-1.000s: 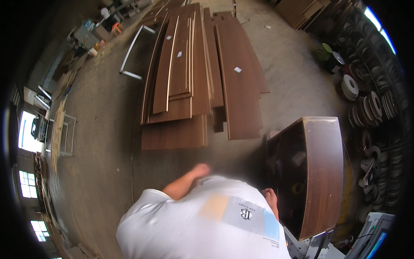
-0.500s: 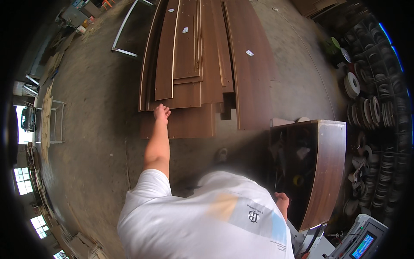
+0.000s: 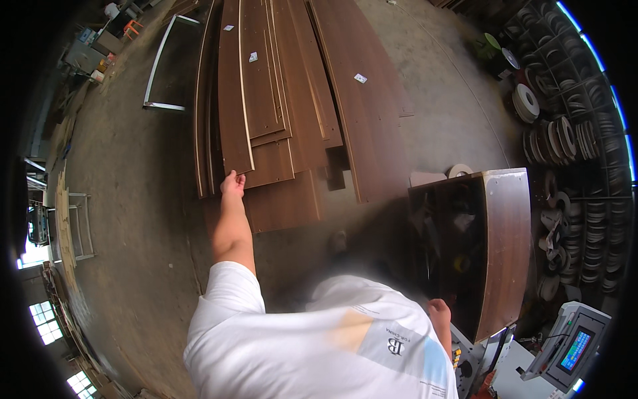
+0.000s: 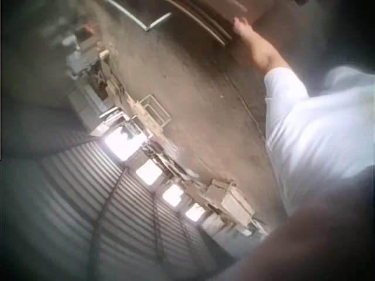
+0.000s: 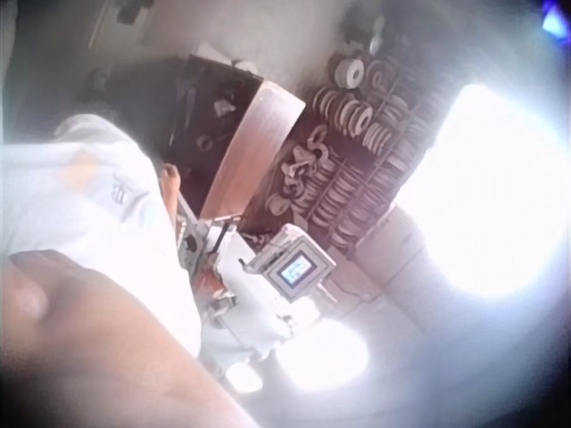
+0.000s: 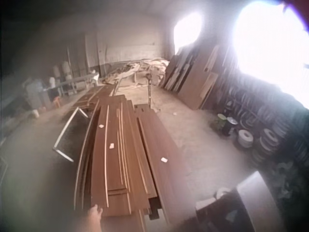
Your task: The person picks up wood panels one by one from a stack and feeds them into a woodworking machine for processing.
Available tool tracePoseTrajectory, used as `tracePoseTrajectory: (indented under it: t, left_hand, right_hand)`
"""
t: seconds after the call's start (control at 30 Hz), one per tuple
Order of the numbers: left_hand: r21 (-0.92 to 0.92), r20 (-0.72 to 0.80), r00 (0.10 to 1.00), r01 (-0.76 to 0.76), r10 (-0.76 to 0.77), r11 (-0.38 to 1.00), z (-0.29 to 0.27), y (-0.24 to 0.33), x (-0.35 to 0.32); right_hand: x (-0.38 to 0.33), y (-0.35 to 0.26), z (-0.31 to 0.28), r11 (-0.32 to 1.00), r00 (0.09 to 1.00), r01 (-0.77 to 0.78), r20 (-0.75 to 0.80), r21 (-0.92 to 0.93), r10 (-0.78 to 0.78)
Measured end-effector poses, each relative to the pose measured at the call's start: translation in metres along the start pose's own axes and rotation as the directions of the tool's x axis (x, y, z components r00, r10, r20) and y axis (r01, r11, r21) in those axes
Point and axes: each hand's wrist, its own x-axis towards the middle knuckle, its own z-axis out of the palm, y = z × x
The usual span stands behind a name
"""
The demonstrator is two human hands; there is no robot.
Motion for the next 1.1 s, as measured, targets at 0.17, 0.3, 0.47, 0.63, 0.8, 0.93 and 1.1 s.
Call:
tracePoseTrajectory:
  t: [0.17, 0.3, 0.47, 0.63, 0.8, 0.93, 1.1]
  left_hand:
    - [0.019, 0.299, 0.954, 0.023, -0.028, 1.000, 0.010, -0.060, -0.047]
    - [0.103, 0.416, 0.885, 0.180, -0.207, 0.978, 0.005, -0.138, -0.108]
    - [0.516, 0.527, 0.661, 0.250, -0.534, 0.819, -0.029, -0.211, -0.197]
    - [0.750, 0.490, 0.681, -0.013, -0.544, 0.661, -0.022, -0.218, -0.243]
    - [0.732, 0.535, 0.599, 0.023, -0.596, 0.681, 0.013, -0.211, -0.260]
    - [0.698, 0.553, 0.490, 0.170, -0.674, 0.696, 0.034, -0.228, -0.309]
    - [0.792, 0.520, 0.206, 0.248, -0.829, 0.558, 0.044, -0.249, -0.386]
  right_hand:
    - [0.005, 0.006, 0.004, 0.996, 0.996, -0.088, 0.016, 0.026, 0.087]
    - [0.022, 0.004, 0.020, 0.988, 0.996, -0.051, 0.083, 0.147, 0.039]
    - [0.028, -0.021, 0.038, 0.976, 0.995, -0.053, 0.097, 0.209, 0.034]
    - [0.036, -0.055, 0.044, 0.982, 0.996, 0.029, 0.078, 0.185, -0.044]
    - [0.042, -0.094, 0.063, 0.948, 0.992, 0.009, 0.115, 0.319, -0.048]
    - [0.041, -0.133, 0.075, 0.919, 0.986, -0.021, 0.160, 0.395, -0.047]
    - [0.046, -0.154, 0.076, 0.563, 0.942, -0.318, 0.323, 0.763, 0.095]
